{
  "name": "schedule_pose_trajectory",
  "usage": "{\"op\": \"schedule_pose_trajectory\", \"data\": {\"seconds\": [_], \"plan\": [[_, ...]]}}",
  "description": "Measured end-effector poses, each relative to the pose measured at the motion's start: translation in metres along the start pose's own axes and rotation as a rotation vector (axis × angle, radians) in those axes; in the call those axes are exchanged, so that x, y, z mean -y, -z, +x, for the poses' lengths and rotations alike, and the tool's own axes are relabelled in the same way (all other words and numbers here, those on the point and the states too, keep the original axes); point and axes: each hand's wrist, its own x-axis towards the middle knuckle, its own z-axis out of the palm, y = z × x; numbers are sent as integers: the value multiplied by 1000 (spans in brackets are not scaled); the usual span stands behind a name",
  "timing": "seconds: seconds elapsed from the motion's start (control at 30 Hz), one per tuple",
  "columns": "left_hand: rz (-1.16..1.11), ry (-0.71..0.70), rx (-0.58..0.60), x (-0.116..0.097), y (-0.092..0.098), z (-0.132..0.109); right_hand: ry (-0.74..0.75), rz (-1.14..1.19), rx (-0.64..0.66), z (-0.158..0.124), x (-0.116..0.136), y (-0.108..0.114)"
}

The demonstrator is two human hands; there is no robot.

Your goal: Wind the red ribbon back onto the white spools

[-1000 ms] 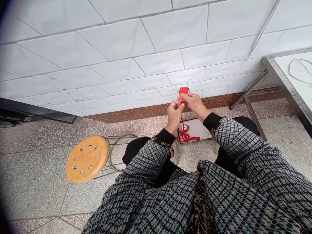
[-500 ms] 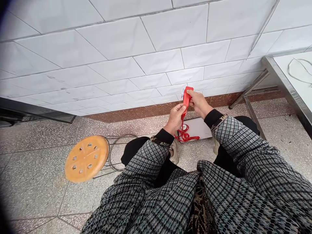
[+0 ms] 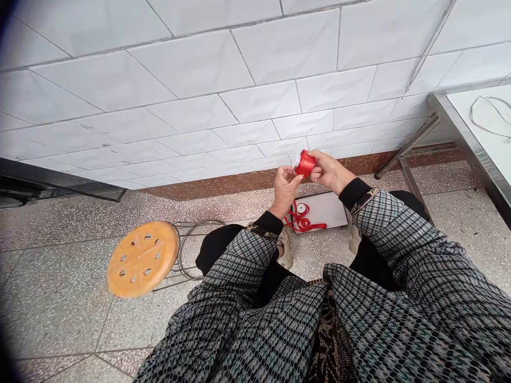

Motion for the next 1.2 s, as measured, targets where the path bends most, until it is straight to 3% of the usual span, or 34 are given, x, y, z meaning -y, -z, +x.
{"op": "schedule_pose_trajectory", "data": {"seconds": [0.07,0.23,0.37,0.5,0.6,0.73,0.87,1.03,1.2], "plan": [[-5,-35,62,-3,7,1,-45,-25,46,-4,3,2],[11,-115,348,-18,26,3,-109,-112,109,-11,6,10],[30,-197,436,-24,31,2,-136,-161,137,-17,3,13],[-44,-193,362,-20,26,2,-39,-144,189,-24,-6,13],[-153,-96,289,-15,20,4,117,-167,188,-25,-21,9],[-230,60,259,-12,9,4,328,-290,87,-16,-38,4],[-271,145,146,-11,-3,-2,504,-257,-49,0,-33,5],[-319,151,113,-10,-12,-13,459,-156,-139,18,-13,12],[-326,117,95,-5,-12,-12,444,-181,-170,25,-12,14]]}}
